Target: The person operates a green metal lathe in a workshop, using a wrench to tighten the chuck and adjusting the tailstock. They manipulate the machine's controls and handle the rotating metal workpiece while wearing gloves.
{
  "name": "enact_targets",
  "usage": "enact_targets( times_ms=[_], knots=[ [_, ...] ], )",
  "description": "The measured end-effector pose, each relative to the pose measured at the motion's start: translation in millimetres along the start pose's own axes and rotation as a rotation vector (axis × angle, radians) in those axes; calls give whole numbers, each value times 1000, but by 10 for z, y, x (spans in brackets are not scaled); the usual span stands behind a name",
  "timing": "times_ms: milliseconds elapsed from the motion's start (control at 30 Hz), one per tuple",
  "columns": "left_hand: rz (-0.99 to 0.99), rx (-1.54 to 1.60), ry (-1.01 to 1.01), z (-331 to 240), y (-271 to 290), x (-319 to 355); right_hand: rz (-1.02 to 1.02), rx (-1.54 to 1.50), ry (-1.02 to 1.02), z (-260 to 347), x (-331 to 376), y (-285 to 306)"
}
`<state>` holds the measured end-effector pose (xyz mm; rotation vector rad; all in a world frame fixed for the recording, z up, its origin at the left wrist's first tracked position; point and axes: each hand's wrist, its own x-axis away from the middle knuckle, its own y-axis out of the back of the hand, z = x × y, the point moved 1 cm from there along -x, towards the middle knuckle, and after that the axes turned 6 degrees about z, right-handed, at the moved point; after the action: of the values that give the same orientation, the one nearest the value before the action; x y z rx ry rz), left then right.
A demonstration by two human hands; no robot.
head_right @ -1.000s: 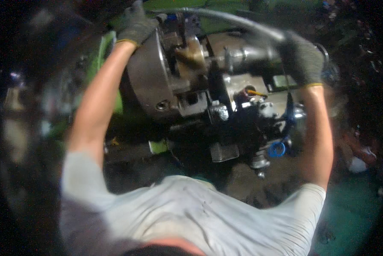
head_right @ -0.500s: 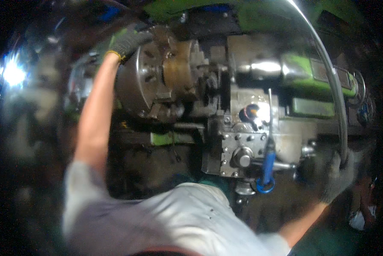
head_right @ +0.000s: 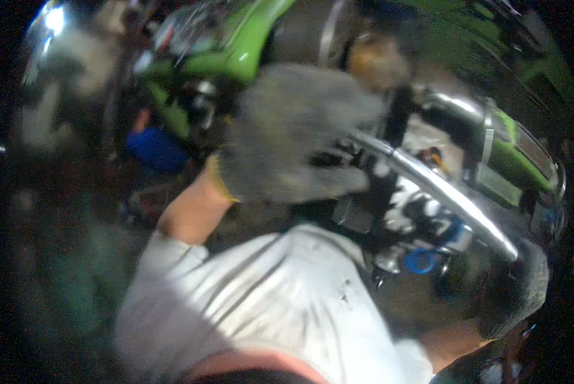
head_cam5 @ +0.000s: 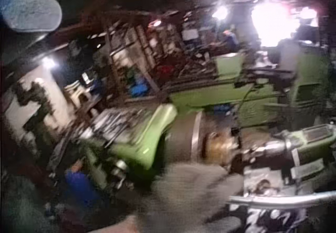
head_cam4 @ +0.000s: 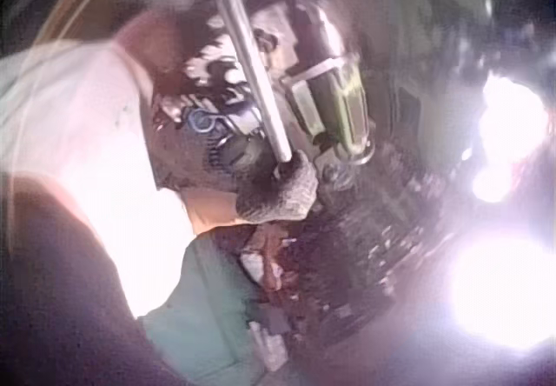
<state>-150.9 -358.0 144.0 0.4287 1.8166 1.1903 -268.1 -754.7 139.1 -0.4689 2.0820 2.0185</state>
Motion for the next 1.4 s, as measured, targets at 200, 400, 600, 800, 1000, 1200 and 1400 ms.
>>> enact_targets(
  times_ms=[200,400,600,800,1000,1200,1400],
  knots=[
    [222,243,387,35,-715,1820,116,-139,350,1241,-201,-368],
    [-65,295,791,150,-1091,3667,-114,-414,90,1772,90,-478],
    [-626,791,1354,431,-1573,5013,-18,-613,-6,1718,878,-973],
    [-1261,1679,1742,941,-2149,5782,70,-582,-364,1420,2017,-1540],
    [-1240,1447,1683,1447,-2832,6104,450,-255,-679,618,3820,-2297],
    [-1081,1457,1427,1973,-3319,5867,767,-269,-969,986,5142,-2285],
    [-878,1566,1682,1776,-2953,5168,758,-339,-1108,1351,5690,-2158]
  ],
)
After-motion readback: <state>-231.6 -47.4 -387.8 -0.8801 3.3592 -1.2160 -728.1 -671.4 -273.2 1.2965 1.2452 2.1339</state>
